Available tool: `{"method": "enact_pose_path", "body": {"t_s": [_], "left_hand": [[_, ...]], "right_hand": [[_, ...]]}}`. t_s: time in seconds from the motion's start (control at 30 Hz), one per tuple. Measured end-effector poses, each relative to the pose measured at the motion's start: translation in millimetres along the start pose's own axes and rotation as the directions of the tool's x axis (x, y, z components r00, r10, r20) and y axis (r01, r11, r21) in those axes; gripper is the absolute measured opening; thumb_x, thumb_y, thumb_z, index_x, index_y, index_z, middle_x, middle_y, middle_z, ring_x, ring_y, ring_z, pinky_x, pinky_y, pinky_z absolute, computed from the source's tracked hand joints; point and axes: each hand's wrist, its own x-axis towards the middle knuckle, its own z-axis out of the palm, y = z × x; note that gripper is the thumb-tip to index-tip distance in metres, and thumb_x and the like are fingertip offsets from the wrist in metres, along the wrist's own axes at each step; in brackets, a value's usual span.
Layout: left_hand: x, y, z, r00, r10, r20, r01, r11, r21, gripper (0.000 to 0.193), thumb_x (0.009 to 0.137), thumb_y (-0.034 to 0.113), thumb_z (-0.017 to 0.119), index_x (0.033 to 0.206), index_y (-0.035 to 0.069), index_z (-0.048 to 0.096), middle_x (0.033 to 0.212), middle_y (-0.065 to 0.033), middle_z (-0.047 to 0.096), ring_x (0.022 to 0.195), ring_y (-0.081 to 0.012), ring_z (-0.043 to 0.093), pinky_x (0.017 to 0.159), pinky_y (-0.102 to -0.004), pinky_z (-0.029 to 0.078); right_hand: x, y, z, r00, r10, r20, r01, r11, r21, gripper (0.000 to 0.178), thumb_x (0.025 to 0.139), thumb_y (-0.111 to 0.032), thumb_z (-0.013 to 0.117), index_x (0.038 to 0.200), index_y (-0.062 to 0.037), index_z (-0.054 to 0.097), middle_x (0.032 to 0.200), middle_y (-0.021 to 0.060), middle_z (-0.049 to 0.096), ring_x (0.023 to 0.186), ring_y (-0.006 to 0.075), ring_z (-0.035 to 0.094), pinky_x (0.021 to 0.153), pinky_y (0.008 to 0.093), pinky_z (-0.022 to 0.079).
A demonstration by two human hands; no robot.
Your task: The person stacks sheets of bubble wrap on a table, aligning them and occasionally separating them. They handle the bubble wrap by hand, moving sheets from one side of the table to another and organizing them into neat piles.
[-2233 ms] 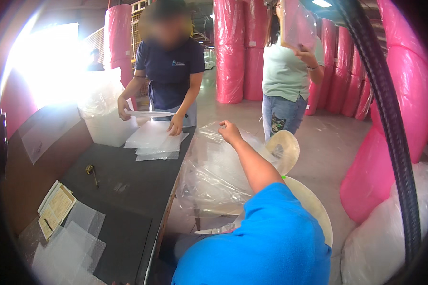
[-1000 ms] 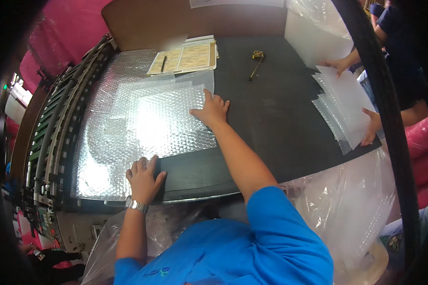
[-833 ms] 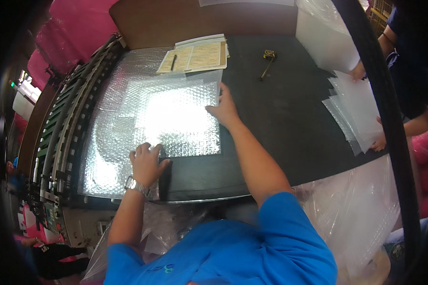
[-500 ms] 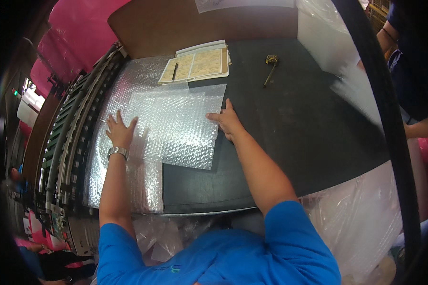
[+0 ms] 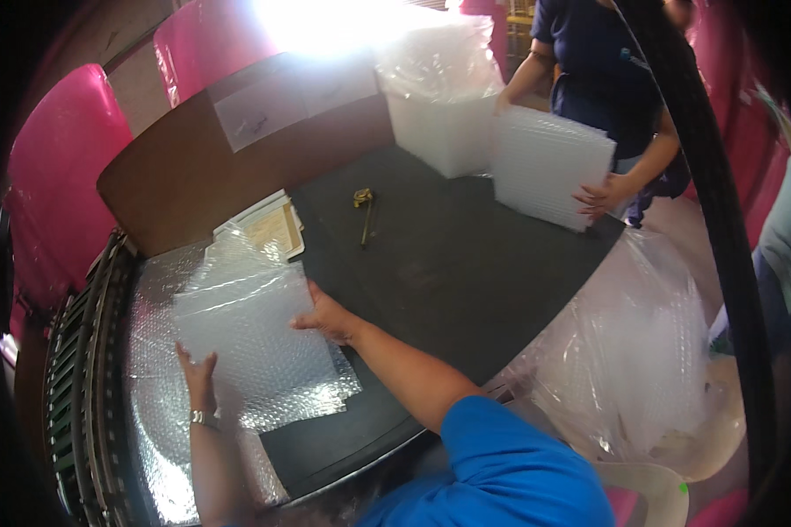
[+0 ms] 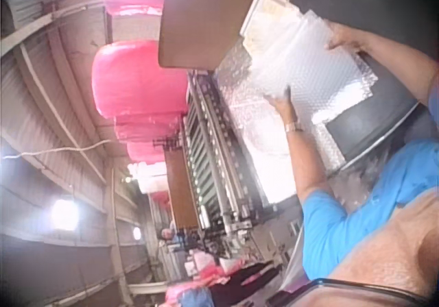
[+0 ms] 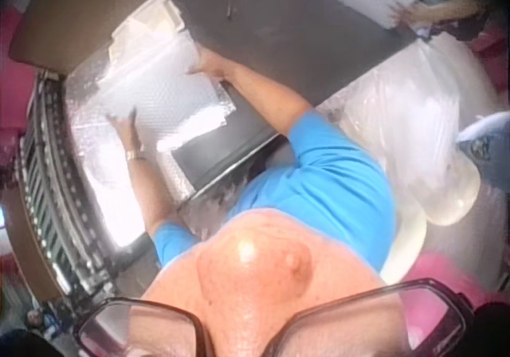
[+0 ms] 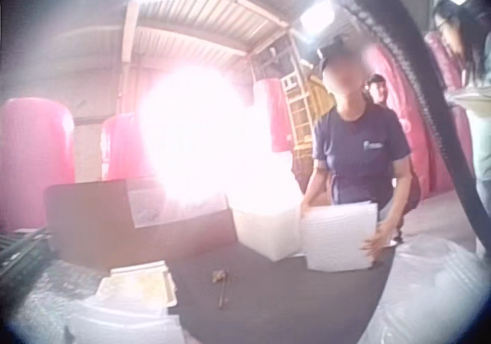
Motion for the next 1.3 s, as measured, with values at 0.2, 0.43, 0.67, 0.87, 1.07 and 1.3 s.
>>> {"method": "enact_pose_path", "body": {"t_s": [0.2, 0.43, 0.67, 0.87, 1.07, 1.3], "left_hand": [[-3.9, 5.7, -18.6, 0.960, 0.207, 0.187, -0.162, 0.960, -0.229, 0.083, 0.068, 0.041, 0.069, 0.127, 0.000, 0.028, 0.115, -0.0115, 0.045, 0.105, -0.0247, 0.043, 0.091, -0.0360, 0.033], [-29.4, 4.2, 19.2, 0.904, 0.041, 0.426, -0.008, 0.997, -0.080, 0.062, 0.065, 0.022, 0.069, 0.116, -0.001, 0.043, 0.110, -0.0114, 0.051, 0.100, -0.0239, 0.049, 0.085, -0.0356, 0.039], [-44.0, 5.9, 36.0, 0.885, 0.153, 0.440, -0.010, 0.951, -0.310, 0.061, 0.066, 0.018, 0.070, 0.116, 0.000, 0.041, 0.105, -0.0112, 0.051, 0.097, -0.0245, 0.049, 0.084, -0.0356, 0.040], [-63.8, 17.2, 59.7, 0.883, 0.050, 0.468, 0.134, 0.926, -0.353, 0.076, 0.065, 0.026, 0.074, 0.123, -0.001, 0.033, 0.117, -0.0118, 0.044, 0.107, -0.0263, 0.042, 0.093, -0.0365, 0.032], [-63.0, 19.0, 57.8, 0.913, 0.081, 0.399, 0.106, 0.900, -0.423, 0.083, 0.064, 0.031, 0.074, 0.125, -0.002, 0.029, 0.119, -0.0130, 0.042, 0.109, -0.0265, 0.040, 0.094, -0.0364, 0.030], [-61.4, 12.9, 64.0, 0.877, 0.070, 0.476, 0.139, 0.910, -0.390, 0.078, 0.064, 0.034, 0.074, 0.120, -0.004, 0.034, 0.116, -0.0137, 0.045, 0.106, -0.0252, 0.043, 0.093, -0.0368, 0.031]], "right_hand": [[-38.0, -81.0, 21.8, 0.965, -0.184, 0.185, 0.248, 0.871, -0.425, 0.079, 0.064, -0.009, 0.074, 0.129, -0.0086, 0.029, 0.124, 0.0034, 0.039, 0.118, 0.0168, 0.033, 0.100, 0.0328, 0.024], [-69.2, -80.3, -30.9, 0.993, -0.115, 0.027, 0.100, 0.702, -0.705, 0.091, 0.059, -0.017, 0.078, 0.131, -0.0054, 0.024, 0.127, 0.0078, 0.036, 0.121, 0.0198, 0.030, 0.101, 0.0330, 0.024], [-95.2, -94.3, -4.2, 0.968, -0.233, -0.098, 0.152, 0.847, -0.509, 0.088, 0.061, -0.017, 0.078, 0.131, -0.0060, 0.025, 0.124, 0.0071, 0.040, 0.116, 0.0198, 0.035, 0.099, 0.0336, 0.028], [-113.0, -68.8, -29.9, 0.989, -0.013, -0.148, -0.053, 0.900, -0.432, 0.083, 0.064, -0.011, 0.074, 0.131, -0.0057, 0.026, 0.126, 0.0081, 0.038, 0.118, 0.0200, 0.033, 0.099, 0.0332, 0.028], [-117.4, -64.1, -18.5, 0.977, -0.116, -0.178, 0.004, 0.846, -0.533, 0.089, 0.063, -0.016, 0.075, 0.134, -0.0067, 0.021, 0.128, 0.0095, 0.037, 0.122, 0.0217, 0.029, 0.102, 0.0353, 0.022], [-135.0, -38.0, -26.2, 0.948, -0.178, -0.263, 0.037, 0.885, -0.465, 0.070, 0.063, -0.015, 0.073, 0.122, -0.0054, 0.036, 0.116, 0.0103, 0.047, 0.113, 0.0219, 0.040, 0.097, 0.0335, 0.029]]}}
